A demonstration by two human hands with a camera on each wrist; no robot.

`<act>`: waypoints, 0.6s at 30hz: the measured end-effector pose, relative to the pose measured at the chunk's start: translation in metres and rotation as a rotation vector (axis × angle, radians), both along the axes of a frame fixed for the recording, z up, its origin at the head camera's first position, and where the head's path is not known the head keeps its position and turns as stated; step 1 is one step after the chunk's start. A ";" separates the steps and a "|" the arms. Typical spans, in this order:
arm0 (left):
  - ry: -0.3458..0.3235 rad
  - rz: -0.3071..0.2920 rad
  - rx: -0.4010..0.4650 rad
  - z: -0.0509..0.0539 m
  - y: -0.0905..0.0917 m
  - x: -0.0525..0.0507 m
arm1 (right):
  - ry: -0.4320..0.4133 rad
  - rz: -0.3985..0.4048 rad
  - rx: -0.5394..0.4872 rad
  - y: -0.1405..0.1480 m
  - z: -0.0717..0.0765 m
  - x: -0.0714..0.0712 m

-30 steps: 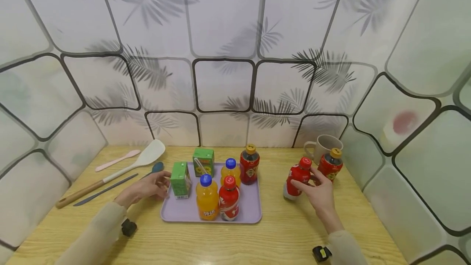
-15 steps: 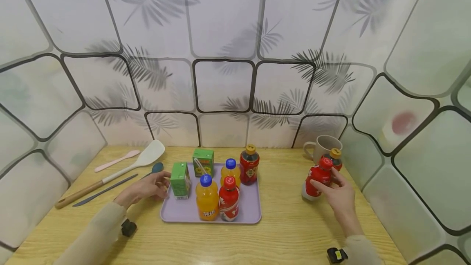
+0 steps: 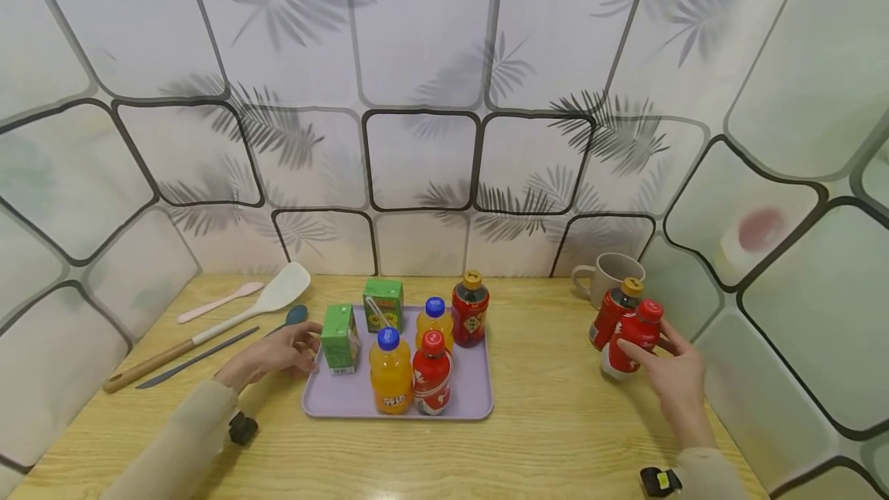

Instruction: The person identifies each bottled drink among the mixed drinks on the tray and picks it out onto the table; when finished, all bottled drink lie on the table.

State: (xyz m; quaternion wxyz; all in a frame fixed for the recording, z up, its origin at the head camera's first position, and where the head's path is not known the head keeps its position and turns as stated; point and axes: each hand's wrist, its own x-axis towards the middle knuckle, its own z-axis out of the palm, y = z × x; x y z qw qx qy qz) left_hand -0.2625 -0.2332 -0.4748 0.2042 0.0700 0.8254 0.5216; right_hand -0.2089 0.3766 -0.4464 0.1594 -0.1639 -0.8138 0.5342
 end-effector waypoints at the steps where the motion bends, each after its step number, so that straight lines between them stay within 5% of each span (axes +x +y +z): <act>1: 0.000 0.000 -0.001 0.000 0.000 0.000 | -0.006 -0.006 -0.003 0.002 -0.001 0.000; 18: 0.002 0.010 0.001 0.000 0.001 0.000 | -0.119 -0.013 -0.015 0.017 -0.004 -0.005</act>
